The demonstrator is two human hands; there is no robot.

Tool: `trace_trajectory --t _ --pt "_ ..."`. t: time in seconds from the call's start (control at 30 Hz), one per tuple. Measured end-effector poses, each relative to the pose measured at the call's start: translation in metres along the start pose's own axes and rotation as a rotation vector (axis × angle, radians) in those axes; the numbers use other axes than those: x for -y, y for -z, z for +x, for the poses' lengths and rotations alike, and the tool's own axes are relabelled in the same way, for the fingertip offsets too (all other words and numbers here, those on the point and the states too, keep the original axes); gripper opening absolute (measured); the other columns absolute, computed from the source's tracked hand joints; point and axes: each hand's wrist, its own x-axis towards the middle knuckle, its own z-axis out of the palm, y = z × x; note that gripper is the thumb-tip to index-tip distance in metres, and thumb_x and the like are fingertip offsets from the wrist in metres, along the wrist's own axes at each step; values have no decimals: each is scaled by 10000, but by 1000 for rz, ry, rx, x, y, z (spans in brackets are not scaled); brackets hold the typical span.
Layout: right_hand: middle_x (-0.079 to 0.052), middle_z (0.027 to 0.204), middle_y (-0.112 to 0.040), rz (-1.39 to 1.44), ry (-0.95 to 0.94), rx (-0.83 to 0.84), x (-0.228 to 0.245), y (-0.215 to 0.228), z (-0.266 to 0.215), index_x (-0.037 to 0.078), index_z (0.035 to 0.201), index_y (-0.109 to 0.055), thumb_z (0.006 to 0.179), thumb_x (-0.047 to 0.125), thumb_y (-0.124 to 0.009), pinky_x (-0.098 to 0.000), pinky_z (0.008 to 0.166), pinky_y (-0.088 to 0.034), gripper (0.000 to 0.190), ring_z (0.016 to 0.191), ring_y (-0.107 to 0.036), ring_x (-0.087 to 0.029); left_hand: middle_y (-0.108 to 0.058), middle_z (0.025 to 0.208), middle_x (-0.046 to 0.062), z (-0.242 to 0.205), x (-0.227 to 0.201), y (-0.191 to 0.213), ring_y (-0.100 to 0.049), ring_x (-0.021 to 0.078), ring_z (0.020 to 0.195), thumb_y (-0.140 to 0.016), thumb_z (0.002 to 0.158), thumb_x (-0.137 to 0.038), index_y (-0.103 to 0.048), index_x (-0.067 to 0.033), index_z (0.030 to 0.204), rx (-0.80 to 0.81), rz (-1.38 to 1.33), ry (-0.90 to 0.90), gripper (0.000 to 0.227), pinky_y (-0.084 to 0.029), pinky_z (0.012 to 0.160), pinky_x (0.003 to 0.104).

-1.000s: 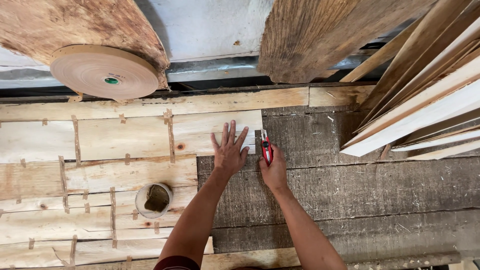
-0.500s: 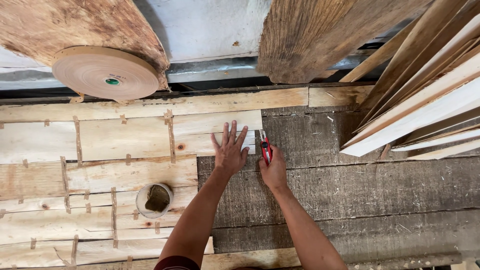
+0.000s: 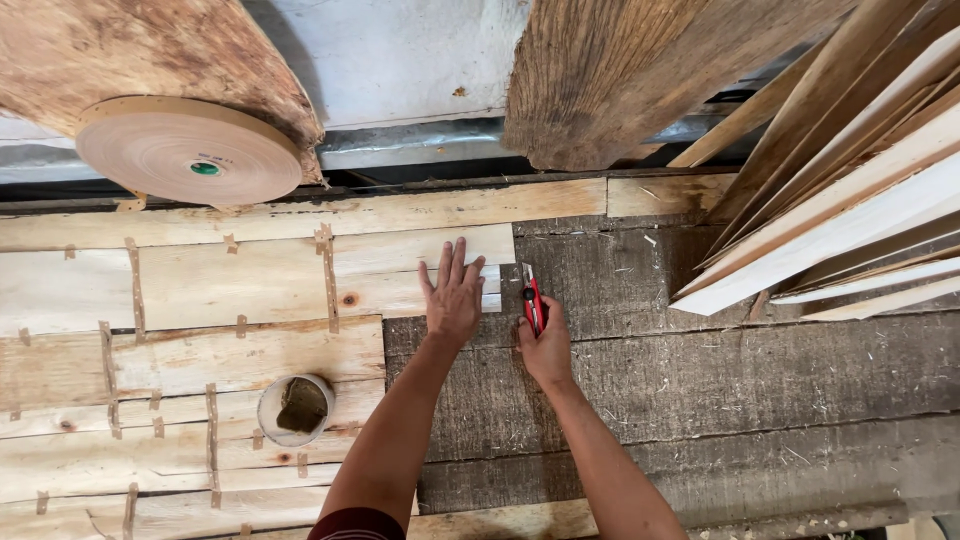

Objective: Joining thin wooden strips together using a utility knife and adhesive pieces on a workbench to create a veneer sheet.

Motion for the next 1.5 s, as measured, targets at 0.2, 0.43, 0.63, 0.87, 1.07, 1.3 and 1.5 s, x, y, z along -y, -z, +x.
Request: trace_trajectory --t 0.2,0.43,0.63,0.87,1.07,1.3,1.5 --pt "-135 969 -690 -170 276 -63 -40 -3 8 9 1328 -465 958 83 -675 -302 573 -581 432 712 -683 -171 12 1719 36 4 0 -7 -6 213 1571 -252 1060 -362 -91 -258 1661 -106 -11 5 631 19 1222 640" --pt "-101 877 -680 -125 72 -10 -14 3 5 47 1390 -322 986 92 -564 -297 485 -551 473 617 -661 -163 -20 1718 25 0 -3 -1 -22 220 1579 -285 1090 -388 -76 -258 1633 -143 -62 19 596 36 1236 615" --pt "-123 848 -682 -170 43 2 -16 0 6 59 1396 -320 993 90 -554 -319 474 -534 467 610 -659 -191 -227 1732 4 9 26 -24 -159 196 1603 -365 1018 -31 -356 -238 1610 -263 -316 -34 627 -39 1299 504" --pt "-107 859 -684 -169 112 -41 -23 -3 7 53 1378 -350 987 89 -552 -314 499 -564 441 612 -669 -178 -214 1706 -39 13 29 -23 -175 151 1575 -361 1033 -46 -371 -239 1581 -214 -181 -44 581 -33 1282 510" --pt "-108 873 -673 -205 98 -33 -22 -4 6 53 1385 -337 986 94 -550 -327 486 -558 454 617 -661 -179 -113 1722 1 2 21 -7 -69 214 1591 -361 1046 -156 -348 -244 1570 -213 -92 -9 531 13 1270 553" --pt "-151 1033 -707 -250 118 4 6 -15 9 67 1554 -323 1004 95 -452 -372 626 -626 565 797 -726 -252 -97 1710 14 0 17 2 -59 229 1568 -337 1052 -356 -200 -254 1627 -249 -110 -2 600 24 1245 562" --pt "-293 1493 -499 -403 540 -68 27 -37 28 35 1620 -220 1034 63 -481 -506 1005 -551 642 1274 -598 -461 -106 1730 14 0 18 -5 -68 228 1590 -273 1078 -451 -218 -338 1634 -284 -66 -2 569 5 1252 584"
